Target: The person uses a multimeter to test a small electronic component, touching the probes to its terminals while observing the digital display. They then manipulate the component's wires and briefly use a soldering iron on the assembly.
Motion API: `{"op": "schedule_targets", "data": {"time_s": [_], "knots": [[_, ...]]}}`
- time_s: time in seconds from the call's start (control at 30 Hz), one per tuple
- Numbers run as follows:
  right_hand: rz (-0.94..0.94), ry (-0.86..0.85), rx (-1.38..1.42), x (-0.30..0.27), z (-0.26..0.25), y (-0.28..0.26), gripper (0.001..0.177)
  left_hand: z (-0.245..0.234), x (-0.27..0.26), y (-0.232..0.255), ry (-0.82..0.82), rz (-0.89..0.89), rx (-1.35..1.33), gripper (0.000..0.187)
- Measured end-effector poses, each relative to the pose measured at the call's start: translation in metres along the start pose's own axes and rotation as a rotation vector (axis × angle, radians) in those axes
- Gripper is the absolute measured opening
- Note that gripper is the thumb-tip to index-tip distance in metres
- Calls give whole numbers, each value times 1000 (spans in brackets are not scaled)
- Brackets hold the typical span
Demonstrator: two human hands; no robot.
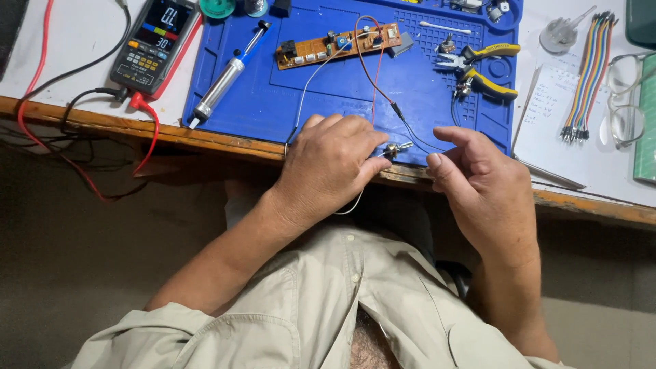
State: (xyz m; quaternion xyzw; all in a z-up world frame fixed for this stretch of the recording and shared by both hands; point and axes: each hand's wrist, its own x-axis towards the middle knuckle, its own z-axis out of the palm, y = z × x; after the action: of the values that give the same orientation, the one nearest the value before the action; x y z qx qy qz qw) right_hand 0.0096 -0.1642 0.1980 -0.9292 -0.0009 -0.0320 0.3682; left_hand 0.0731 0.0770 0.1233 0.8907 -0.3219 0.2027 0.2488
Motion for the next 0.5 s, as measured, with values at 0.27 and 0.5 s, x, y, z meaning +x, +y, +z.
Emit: {"op": "schedule_targets", "data": {"time_s": [0.27, 0.5], "knots": [[6, 29, 0, 0, -9, 7, 34, -54, 3, 22, 40, 42, -173, 39], [-14, 48, -16, 18, -44, 7, 35, -177, 9, 82, -112, 206, -1075, 17]]}}
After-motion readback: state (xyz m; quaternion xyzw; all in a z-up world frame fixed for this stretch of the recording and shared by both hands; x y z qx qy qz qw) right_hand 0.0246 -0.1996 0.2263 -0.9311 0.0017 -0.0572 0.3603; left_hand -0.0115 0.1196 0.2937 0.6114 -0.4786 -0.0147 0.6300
